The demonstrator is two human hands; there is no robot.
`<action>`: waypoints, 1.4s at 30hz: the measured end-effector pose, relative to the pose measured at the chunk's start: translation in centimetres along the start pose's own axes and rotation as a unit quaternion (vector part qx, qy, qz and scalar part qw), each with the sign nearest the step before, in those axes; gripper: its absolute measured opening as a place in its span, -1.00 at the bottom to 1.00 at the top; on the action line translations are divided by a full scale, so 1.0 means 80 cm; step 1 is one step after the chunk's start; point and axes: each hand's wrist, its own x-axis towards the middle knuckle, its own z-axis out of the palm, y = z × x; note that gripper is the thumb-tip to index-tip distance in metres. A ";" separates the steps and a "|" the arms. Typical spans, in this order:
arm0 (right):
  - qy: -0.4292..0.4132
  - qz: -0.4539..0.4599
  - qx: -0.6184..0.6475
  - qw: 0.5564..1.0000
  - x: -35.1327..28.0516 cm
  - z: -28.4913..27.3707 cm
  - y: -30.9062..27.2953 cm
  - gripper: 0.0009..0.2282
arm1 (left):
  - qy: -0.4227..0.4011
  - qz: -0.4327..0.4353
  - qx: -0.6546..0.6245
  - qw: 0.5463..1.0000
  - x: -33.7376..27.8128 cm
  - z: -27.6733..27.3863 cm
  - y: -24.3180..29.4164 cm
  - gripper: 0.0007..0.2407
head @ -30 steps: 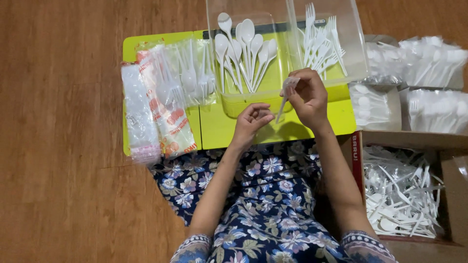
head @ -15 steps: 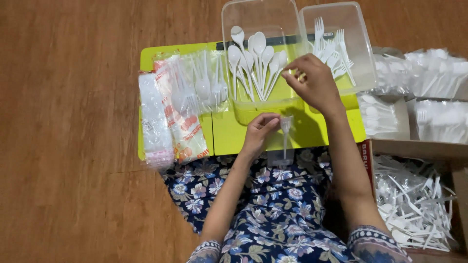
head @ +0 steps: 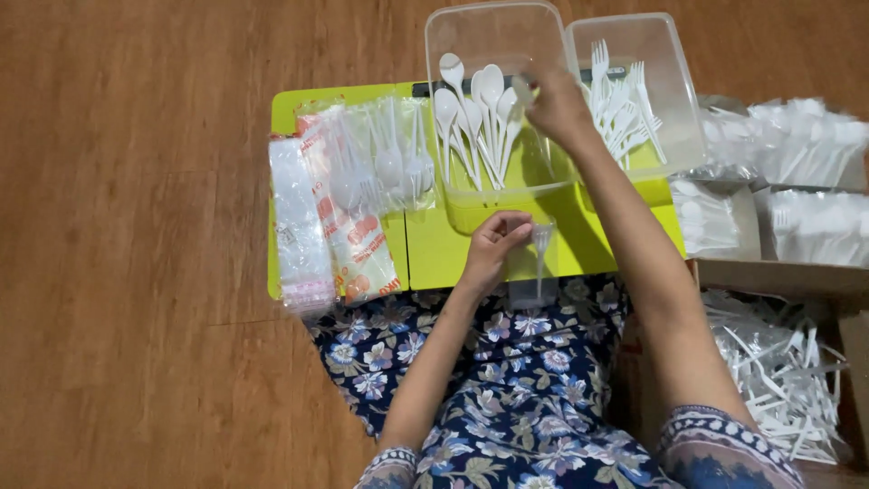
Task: Individually wrapping plastic spoons and forks into small plastic bags at a small table.
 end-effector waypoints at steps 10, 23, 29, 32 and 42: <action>0.108 -0.088 0.363 0.921 -0.126 -0.133 -0.034 -0.75 | -0.026 0.028 0.092 0.995 -0.002 0.001 -0.002 -0.75; 0.163 -0.116 0.331 0.922 -0.170 -0.117 -0.044 -0.76 | -0.026 0.055 0.083 0.995 -0.009 0.004 0.005 -0.73; 0.153 -0.085 0.336 0.926 -0.181 -0.107 -0.055 -0.77 | -0.017 0.045 0.077 0.996 -0.014 0.007 0.008 -0.74; 0.154 -0.039 0.368 0.916 -0.188 -0.078 -0.043 -0.76 | -0.008 0.069 0.050 0.996 -0.012 0.008 -0.007 -0.72; 0.114 -0.062 0.113 0.985 -0.253 -0.017 -0.029 -0.86 | -0.011 0.092 0.036 0.995 0.000 -0.001 -0.028 -0.69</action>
